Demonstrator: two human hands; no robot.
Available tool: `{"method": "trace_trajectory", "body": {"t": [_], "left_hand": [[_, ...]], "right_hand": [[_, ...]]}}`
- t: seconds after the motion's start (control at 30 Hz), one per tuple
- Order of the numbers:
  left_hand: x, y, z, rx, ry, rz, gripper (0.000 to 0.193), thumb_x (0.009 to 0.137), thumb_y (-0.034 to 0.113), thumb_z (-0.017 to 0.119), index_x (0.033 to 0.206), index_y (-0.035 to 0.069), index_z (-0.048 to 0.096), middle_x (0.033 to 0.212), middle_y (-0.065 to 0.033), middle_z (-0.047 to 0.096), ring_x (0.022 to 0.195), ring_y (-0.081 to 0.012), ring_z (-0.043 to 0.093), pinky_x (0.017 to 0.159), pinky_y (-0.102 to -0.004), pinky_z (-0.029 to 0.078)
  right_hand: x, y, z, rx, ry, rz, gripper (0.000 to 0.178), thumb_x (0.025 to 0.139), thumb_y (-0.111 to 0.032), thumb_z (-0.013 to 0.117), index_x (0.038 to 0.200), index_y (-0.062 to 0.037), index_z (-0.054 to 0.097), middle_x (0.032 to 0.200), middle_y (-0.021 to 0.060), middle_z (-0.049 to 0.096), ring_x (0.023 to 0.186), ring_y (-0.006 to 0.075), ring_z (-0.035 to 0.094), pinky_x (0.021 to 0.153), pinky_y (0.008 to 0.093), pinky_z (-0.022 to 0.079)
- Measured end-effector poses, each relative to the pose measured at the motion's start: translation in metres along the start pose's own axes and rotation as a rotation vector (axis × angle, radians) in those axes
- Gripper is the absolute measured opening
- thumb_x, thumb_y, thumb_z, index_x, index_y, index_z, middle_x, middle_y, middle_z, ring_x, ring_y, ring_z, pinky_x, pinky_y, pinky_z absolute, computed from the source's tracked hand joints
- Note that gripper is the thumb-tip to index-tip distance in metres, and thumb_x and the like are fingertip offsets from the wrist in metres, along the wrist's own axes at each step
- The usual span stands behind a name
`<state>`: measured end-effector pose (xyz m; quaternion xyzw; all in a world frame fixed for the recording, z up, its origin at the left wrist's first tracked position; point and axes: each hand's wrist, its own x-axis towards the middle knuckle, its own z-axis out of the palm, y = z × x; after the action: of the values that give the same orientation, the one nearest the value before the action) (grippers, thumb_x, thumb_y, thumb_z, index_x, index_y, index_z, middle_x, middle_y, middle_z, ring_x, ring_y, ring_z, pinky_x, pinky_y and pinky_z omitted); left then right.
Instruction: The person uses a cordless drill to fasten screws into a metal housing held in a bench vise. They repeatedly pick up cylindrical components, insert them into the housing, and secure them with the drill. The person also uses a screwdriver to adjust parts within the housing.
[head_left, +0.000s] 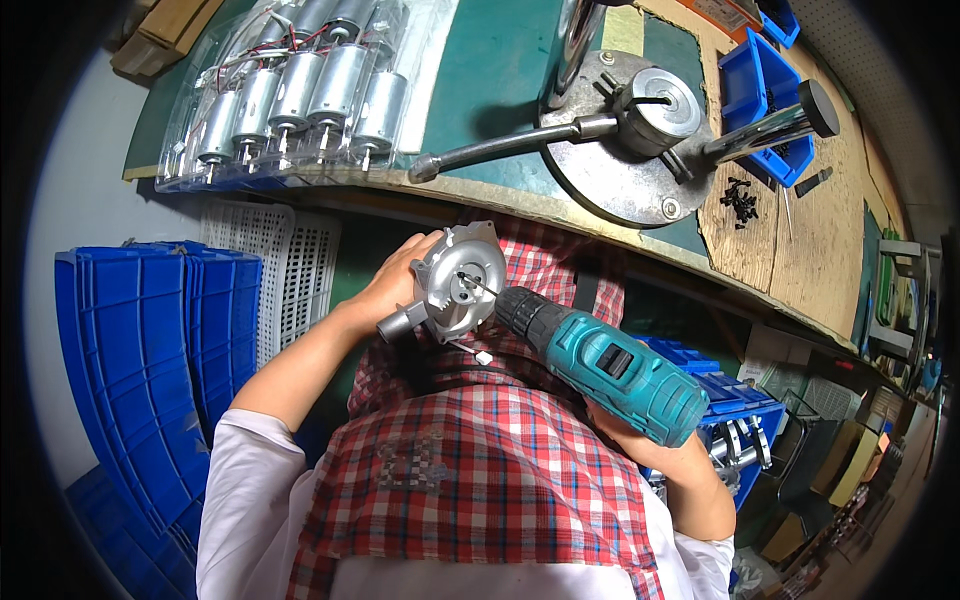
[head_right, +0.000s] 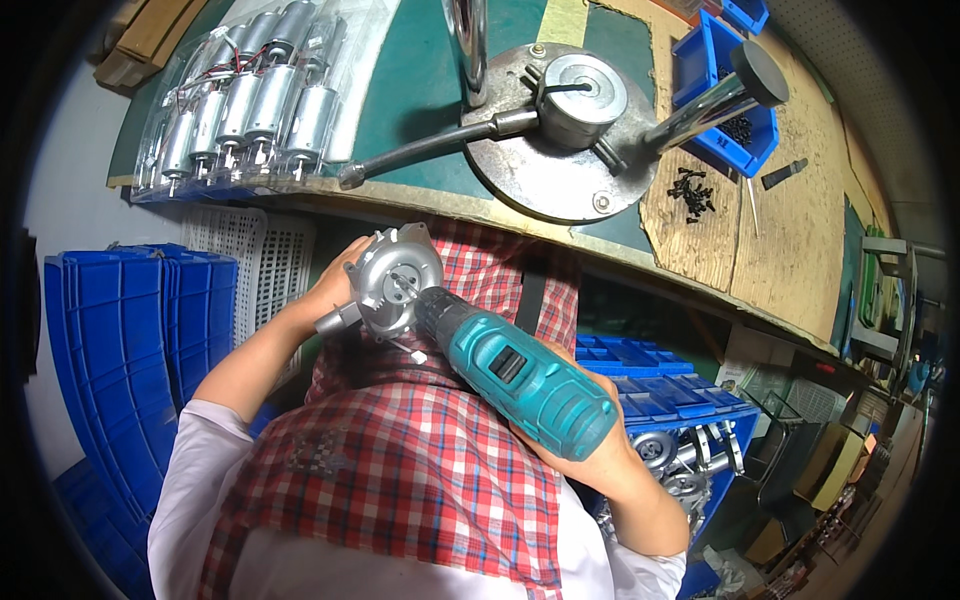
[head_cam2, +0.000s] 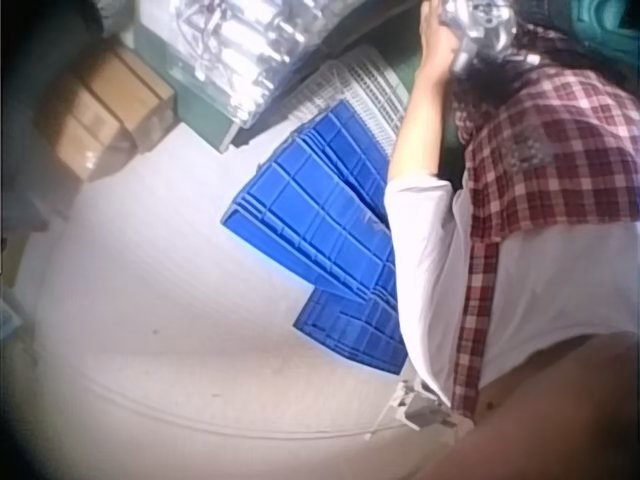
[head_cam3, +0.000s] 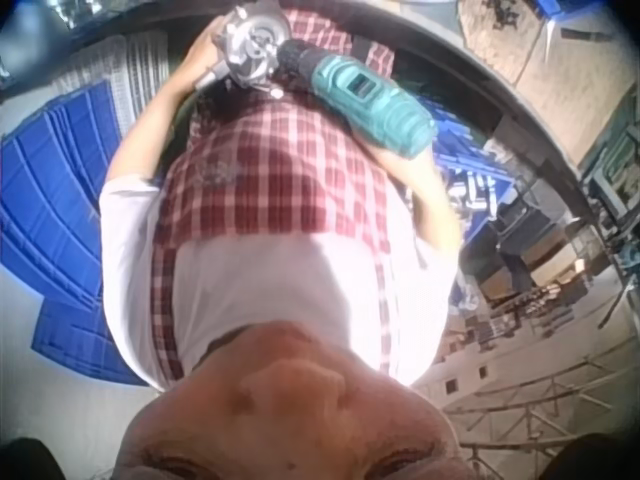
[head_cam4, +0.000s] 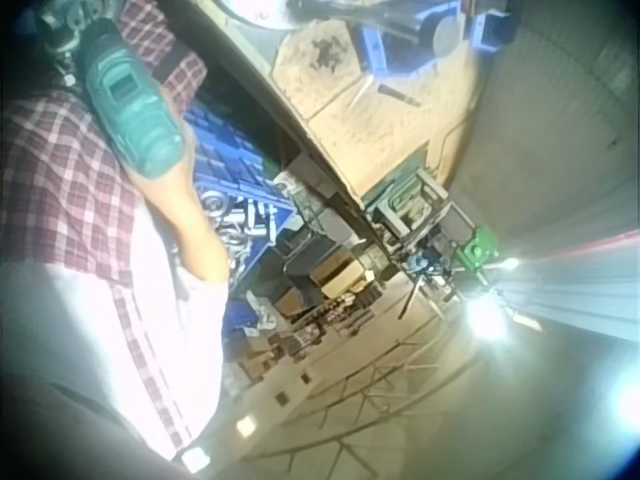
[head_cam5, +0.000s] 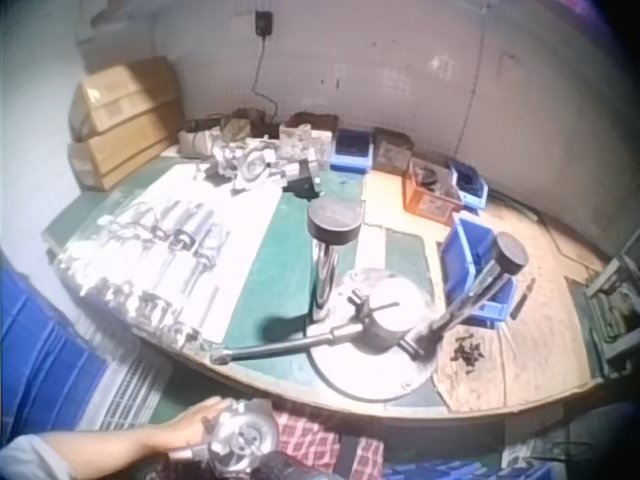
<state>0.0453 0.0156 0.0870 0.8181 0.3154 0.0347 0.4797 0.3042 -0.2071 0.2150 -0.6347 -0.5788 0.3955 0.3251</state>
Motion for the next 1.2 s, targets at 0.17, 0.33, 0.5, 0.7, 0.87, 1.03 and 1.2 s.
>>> {"method": "trace_trajectory", "body": {"t": [0.17, 0.33, 0.5, 0.7, 0.87, 1.03, 1.2], "left_hand": [[-0.001, 0.006, -0.003, -0.013, 0.003, -0.003, 0.065, 0.074, 0.021, 0.075, 0.131, 0.003, 0.049, 0.120, -0.0130, 0.053, 0.107, -0.0333, 0.050, 0.097, -0.0412, 0.043], [-0.001, 0.010, -0.003, 0.011, 0.006, -0.002, 0.063, 0.074, 0.022, 0.074, 0.129, 0.003, 0.050, 0.118, -0.0126, 0.052, 0.105, -0.0336, 0.050, 0.094, -0.0408, 0.043], [-0.001, 0.007, 0.000, 0.063, 0.024, 0.027, 0.060, 0.074, 0.023, 0.073, 0.126, 0.004, 0.051, 0.116, -0.0127, 0.052, 0.100, -0.0334, 0.049, 0.091, -0.0412, 0.043], [-0.001, 0.005, 0.000, 0.041, 0.034, 0.045, 0.059, 0.074, 0.022, 0.073, 0.125, 0.003, 0.051, 0.115, -0.0127, 0.051, 0.098, -0.0332, 0.049, 0.090, -0.0411, 0.043], [-0.002, 0.008, -0.001, 0.036, 0.022, 0.000, 0.063, 0.074, 0.021, 0.073, 0.128, 0.002, 0.050, 0.115, -0.0136, 0.052, 0.100, -0.0337, 0.049, 0.091, -0.0412, 0.043], [0.001, -0.003, 0.002, 0.044, 0.039, 0.019, 0.066, 0.073, 0.021, 0.075, 0.132, 0.002, 0.049, 0.120, -0.0145, 0.054, 0.107, -0.0348, 0.051, 0.095, -0.0406, 0.044], [0.004, 0.000, -0.001, -0.050, 0.026, -0.082, 0.067, 0.076, 0.023, 0.074, 0.135, 0.005, 0.048, 0.122, -0.0158, 0.057, 0.114, -0.0343, 0.053, 0.099, -0.0398, 0.044]], "right_hand": [[-0.003, 0.007, 0.003, -0.037, -0.019, 0.023, 0.052, 0.073, -0.005, 0.081, 0.121, 0.0036, 0.060, 0.110, 0.0175, 0.068, 0.095, 0.0279, 0.071, 0.084, 0.0331, 0.055], [0.008, -0.001, -0.003, 0.012, -0.014, 0.013, 0.050, 0.073, -0.006, 0.082, 0.119, 0.0020, 0.061, 0.109, 0.0169, 0.068, 0.093, 0.0282, 0.071, 0.083, 0.0338, 0.056], [0.010, -0.007, 0.002, 0.010, 0.040, -0.015, 0.041, 0.078, -0.008, 0.078, 0.115, 0.0000, 0.063, 0.102, 0.0156, 0.069, 0.092, 0.0287, 0.071, 0.082, 0.0342, 0.056], [-0.001, 0.007, 0.008, -0.007, -0.010, 0.133, 0.032, 0.078, -0.009, 0.079, 0.108, -0.0027, 0.068, 0.098, 0.0146, 0.070, 0.087, 0.0290, 0.070, 0.077, 0.0351, 0.056], [0.004, 0.004, 0.008, 0.024, 0.036, 0.114, 0.028, 0.079, -0.009, 0.079, 0.105, -0.0036, 0.070, 0.097, 0.0135, 0.071, 0.086, 0.0284, 0.070, 0.074, 0.0356, 0.056], [-0.004, -0.003, 0.008, 0.180, 0.057, 0.218, 0.025, 0.081, -0.007, 0.078, 0.104, -0.0031, 0.070, 0.095, 0.0122, 0.071, 0.084, 0.0261, 0.070, 0.073, 0.0344, 0.055], [-0.014, 0.002, 0.008, 0.188, 0.046, 0.218, 0.025, 0.080, -0.006, 0.078, 0.103, -0.0030, 0.070, 0.093, 0.0118, 0.072, 0.083, 0.0257, 0.071, 0.073, 0.0340, 0.055]]}}
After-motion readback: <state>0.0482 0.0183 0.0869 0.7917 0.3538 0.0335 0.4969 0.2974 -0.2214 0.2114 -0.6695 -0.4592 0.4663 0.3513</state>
